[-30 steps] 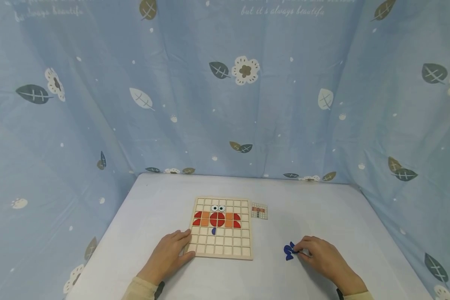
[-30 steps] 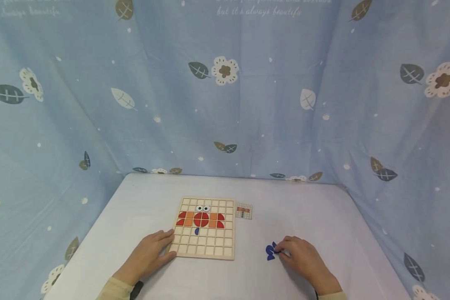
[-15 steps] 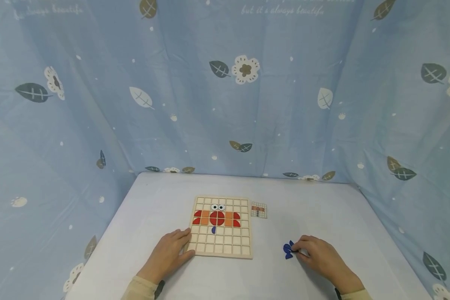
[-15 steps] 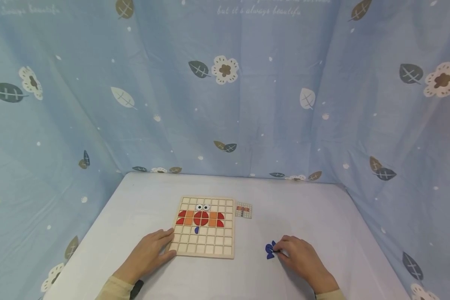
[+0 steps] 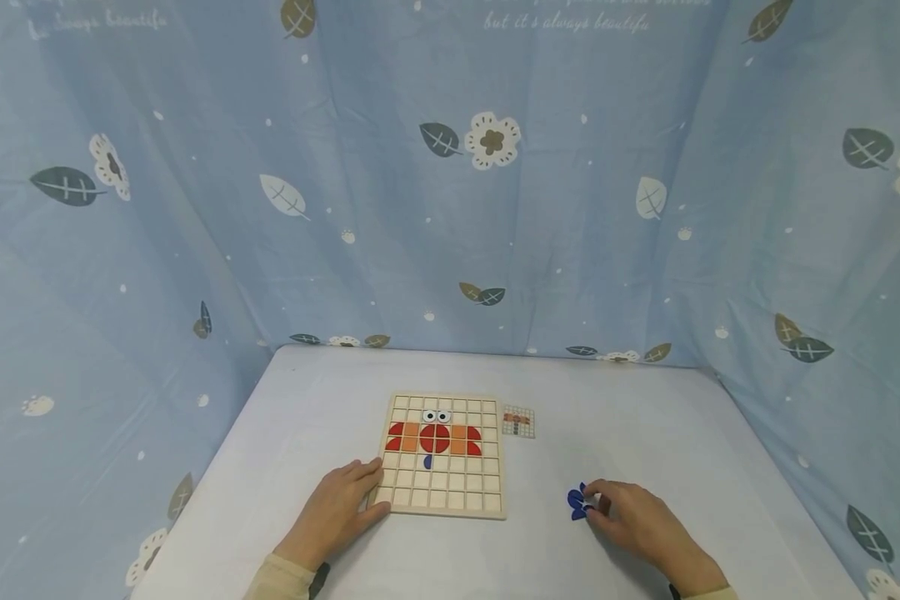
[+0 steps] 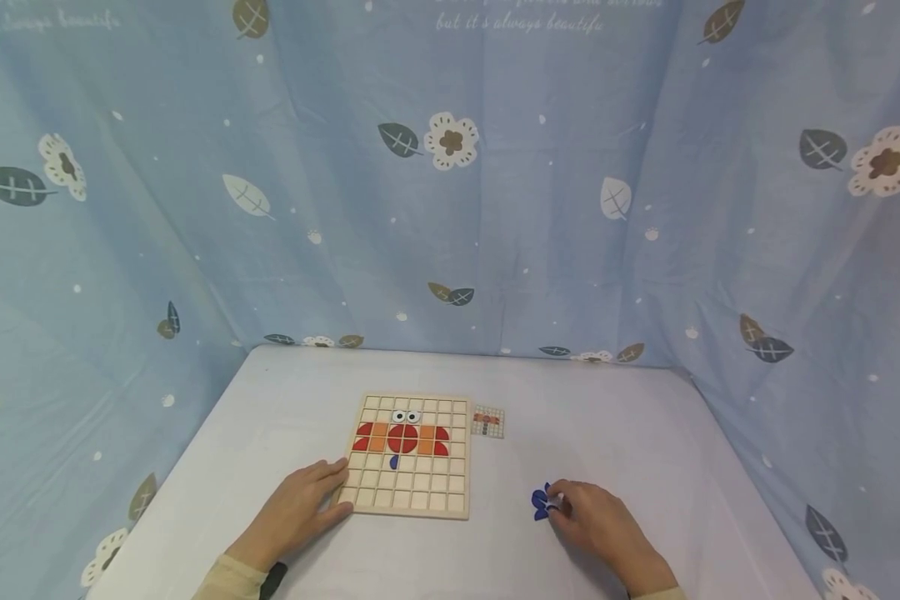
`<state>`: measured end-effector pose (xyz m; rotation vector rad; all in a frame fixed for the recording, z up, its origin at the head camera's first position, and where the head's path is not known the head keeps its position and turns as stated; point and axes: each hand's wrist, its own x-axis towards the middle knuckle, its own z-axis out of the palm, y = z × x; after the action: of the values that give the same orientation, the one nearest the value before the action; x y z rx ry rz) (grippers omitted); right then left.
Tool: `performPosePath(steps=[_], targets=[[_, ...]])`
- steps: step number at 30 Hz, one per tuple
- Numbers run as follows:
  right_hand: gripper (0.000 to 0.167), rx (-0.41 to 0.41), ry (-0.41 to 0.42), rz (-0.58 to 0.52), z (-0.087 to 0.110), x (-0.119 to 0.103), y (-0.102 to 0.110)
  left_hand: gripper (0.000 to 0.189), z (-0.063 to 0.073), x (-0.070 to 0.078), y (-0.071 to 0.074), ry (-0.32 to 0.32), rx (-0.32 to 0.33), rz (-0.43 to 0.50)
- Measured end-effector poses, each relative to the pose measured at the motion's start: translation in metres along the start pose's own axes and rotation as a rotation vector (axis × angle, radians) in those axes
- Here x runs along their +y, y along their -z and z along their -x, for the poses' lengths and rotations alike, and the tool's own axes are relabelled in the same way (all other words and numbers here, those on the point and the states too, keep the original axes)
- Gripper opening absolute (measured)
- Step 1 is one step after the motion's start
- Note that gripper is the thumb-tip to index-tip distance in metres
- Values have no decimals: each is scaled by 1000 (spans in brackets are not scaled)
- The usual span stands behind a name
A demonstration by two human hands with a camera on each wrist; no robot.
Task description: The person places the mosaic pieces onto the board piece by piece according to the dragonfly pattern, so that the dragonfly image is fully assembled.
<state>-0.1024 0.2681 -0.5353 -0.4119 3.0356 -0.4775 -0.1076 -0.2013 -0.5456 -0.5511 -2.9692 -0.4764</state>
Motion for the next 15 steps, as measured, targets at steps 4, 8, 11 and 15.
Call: performPosePath(steps=[4,8,11,15], targets=[[25,63,64,61,3,1,0,58,0,0,1,-7,7,7],[28,46,107,71,4,0,3,58,0,0,1,-16,18,4],[29,21,104,58,4,0,4,58,0,-1,0,-18,19,1],[28,8,91,51,5,-1,5,58,1,-1,0,-19,19,1]])
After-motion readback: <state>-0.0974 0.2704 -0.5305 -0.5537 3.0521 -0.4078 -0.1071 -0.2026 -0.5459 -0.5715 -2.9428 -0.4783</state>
